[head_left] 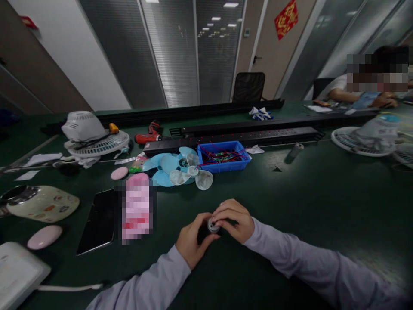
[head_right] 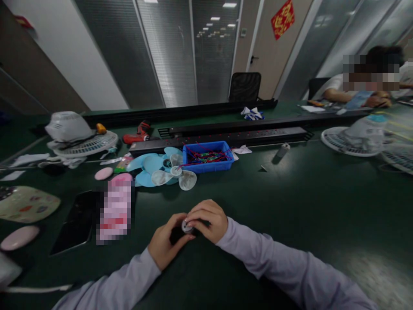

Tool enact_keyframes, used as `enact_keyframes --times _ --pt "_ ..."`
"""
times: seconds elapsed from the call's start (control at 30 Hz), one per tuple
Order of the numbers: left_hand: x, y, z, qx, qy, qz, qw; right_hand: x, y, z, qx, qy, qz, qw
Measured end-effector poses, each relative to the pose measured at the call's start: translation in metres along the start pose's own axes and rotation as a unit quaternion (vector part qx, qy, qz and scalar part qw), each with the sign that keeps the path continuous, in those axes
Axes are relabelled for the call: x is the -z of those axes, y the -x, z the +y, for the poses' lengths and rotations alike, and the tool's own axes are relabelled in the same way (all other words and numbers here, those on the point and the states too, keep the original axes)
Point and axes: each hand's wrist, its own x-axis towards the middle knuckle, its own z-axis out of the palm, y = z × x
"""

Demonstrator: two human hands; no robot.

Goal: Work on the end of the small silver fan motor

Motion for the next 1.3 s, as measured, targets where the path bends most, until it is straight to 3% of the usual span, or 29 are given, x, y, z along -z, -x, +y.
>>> enact_keyframes --times 0.27,0.57,0.87,1.07,1.3 --pt "0.000 0.002 0.003 0.001 0.002 0.015 1.000 0.000 0.001 -0.002 0.002 0.025 -0.012 1.000" --pt "0.001 0.003 0.008 -0.039 0.025 0.042 0.998 -0.001 0.004 -0.001 0.061 0.052 -0.005 0.997" --pt "0.007 0.005 0.015 -0.148 0.018 0.210 0.966 -0.009 0.012 -0.002 -0.118 -0.099 -0.055 0.987" --pt "0.000 -0.002 0.011 -0.156 -0.004 0.246 0.957 -0.012 0.012 0.002 -0.118 -0.053 -0.084 0.988" --pt "-0.008 -0.013 0.013 -0.159 0.060 0.264 0.949 -0.011 0.010 0.002 -0.105 -0.032 -0.083 0.990"
